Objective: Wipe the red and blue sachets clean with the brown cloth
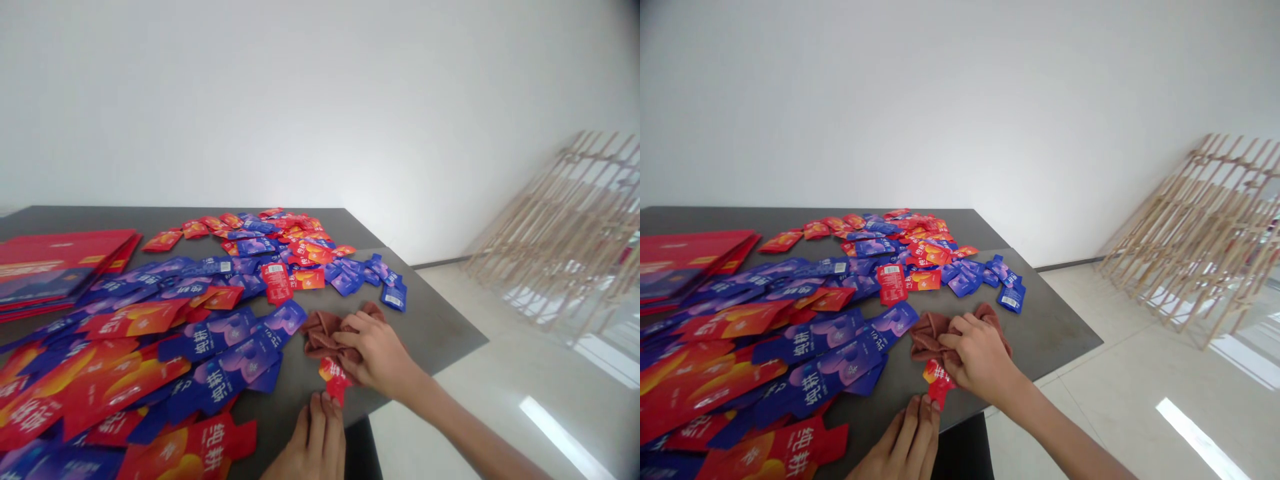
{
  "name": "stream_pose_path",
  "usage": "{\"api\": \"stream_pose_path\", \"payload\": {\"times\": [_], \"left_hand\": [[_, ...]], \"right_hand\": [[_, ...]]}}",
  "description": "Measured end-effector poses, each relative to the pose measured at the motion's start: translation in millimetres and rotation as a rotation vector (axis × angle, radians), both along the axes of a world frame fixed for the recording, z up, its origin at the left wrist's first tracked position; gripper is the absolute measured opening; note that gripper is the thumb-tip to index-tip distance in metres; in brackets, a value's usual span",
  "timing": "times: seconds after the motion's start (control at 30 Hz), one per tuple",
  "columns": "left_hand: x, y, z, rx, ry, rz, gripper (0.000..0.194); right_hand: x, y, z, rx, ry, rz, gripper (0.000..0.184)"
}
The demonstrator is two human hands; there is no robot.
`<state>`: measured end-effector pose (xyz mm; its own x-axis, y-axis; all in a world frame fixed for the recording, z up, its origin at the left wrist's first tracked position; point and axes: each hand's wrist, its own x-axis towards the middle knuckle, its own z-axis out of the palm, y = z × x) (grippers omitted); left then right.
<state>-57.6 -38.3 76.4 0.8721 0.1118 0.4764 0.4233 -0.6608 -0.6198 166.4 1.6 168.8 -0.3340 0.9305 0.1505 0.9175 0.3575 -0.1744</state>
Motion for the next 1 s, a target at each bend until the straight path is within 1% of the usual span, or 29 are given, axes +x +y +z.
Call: {"api": "stream_pose_path", "payload": {"times": [0.07,0.17,0.27,0.37,0.47,0.5,0.53,0.6,0.63,0.7,0.83,1.0], "left_hand": [[0,0,-1.9,0.012,0.007,0.023,0.039],[-1,0,-3.6,0.019,0.001,0.019,0.038],[-1,1,-3.1,0.022,0.005,0.014,0.038],[0,1,-2.1,0.034,0.022,0.028,0.038],[0,1,-1.8,0.05,0.026,0.033,0.038],[0,1,-1.7,0.058,0.023,0.03,0.038],[0,1,-1.3,0.06,0.023,0.03,0.038],[-1,0,-0.1,0.036,0.03,0.013,0.037],[-1,1,0.7,0.015,0.033,-0.001,0.037],[-2,1,2.3,-0.023,0.027,-0.034,0.035],[-1,3,2.0,-0.023,0.0,-0.041,0.036],[0,3,-2.2,0.012,-0.004,-0.011,0.037]], "right_hand": [[3,12,-2.3,0.033,-0.007,-0.059,0.015],[9,28,-8.8,0.104,0.009,-0.188,0.016],[14,36,-15.2,0.158,0.03,-0.282,0.018],[15,29,-14.4,0.226,0.104,-0.289,0.022],[6,9,-5.6,0.335,0.242,-0.208,0.024],[1,1,-2.3,0.335,0.262,-0.155,0.024],[-4,-8,0.2,0.303,0.264,-0.103,0.024],[-14,-22,1.8,0.179,0.219,-0.012,0.021],[-18,-27,0.6,0.113,0.177,0.023,0.019],[-23,-32,-4.7,0.038,0.095,0.07,0.019],[-21,-28,-13.9,-0.013,-0.01,0.086,0.021],[-11,-10,-10.2,0.001,-0.026,0.018,0.02]]}}
